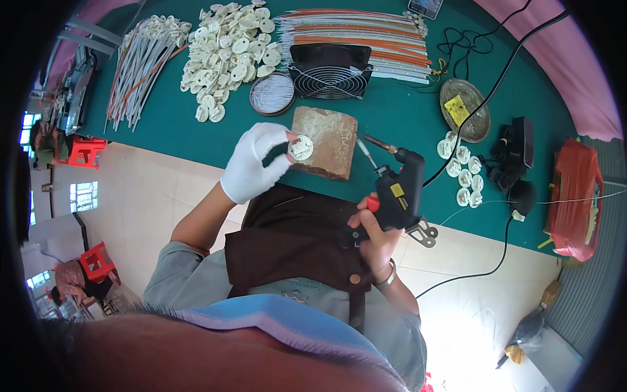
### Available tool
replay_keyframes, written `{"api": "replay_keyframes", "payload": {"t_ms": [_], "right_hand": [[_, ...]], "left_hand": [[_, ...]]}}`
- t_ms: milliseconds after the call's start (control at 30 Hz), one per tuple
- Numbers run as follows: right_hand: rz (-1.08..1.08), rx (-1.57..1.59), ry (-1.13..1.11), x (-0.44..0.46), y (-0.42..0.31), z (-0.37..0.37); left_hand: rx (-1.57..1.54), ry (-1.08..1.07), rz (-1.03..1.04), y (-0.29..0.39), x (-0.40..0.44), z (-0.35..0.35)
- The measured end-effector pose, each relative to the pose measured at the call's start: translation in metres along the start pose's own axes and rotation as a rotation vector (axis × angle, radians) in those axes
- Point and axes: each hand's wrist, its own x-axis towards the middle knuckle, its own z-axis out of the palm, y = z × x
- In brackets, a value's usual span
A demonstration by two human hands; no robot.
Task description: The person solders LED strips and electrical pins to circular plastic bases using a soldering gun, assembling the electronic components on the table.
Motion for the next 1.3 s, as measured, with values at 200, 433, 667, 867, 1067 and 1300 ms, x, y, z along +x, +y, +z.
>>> {"api": "replay_keyframes", "payload": {"t_ms": [200,433,667,867,1067,1300], "right_hand": [[0.010,-0.058,-0.045,0.000,0.003,-0.004],[0.027,-0.061,-0.052,0.003,0.006,-0.005],[0.030,-0.068,-0.042,0.002,0.001,-0.002],[0.034,-0.055,-0.034,0.003,0.000,-0.002],[0.059,-0.057,-0.036,0.002,0.001,-0.004],[0.054,-0.033,-0.021,0.003,0.001,-0.005]], "left_hand": [[0.172,0.019,0.039,0.008,0.000,0.010],[0.150,-0.087,0.215,0.002,0.006,0.008],[0.147,-0.197,0.170,-0.002,0.025,-0.003],[0.210,-0.232,0.005,0.020,0.020,0.002],[0.085,-0.366,0.235,0.016,0.033,-0.009],[0.075,-0.450,0.013,0.012,0.044,-0.003]]}}
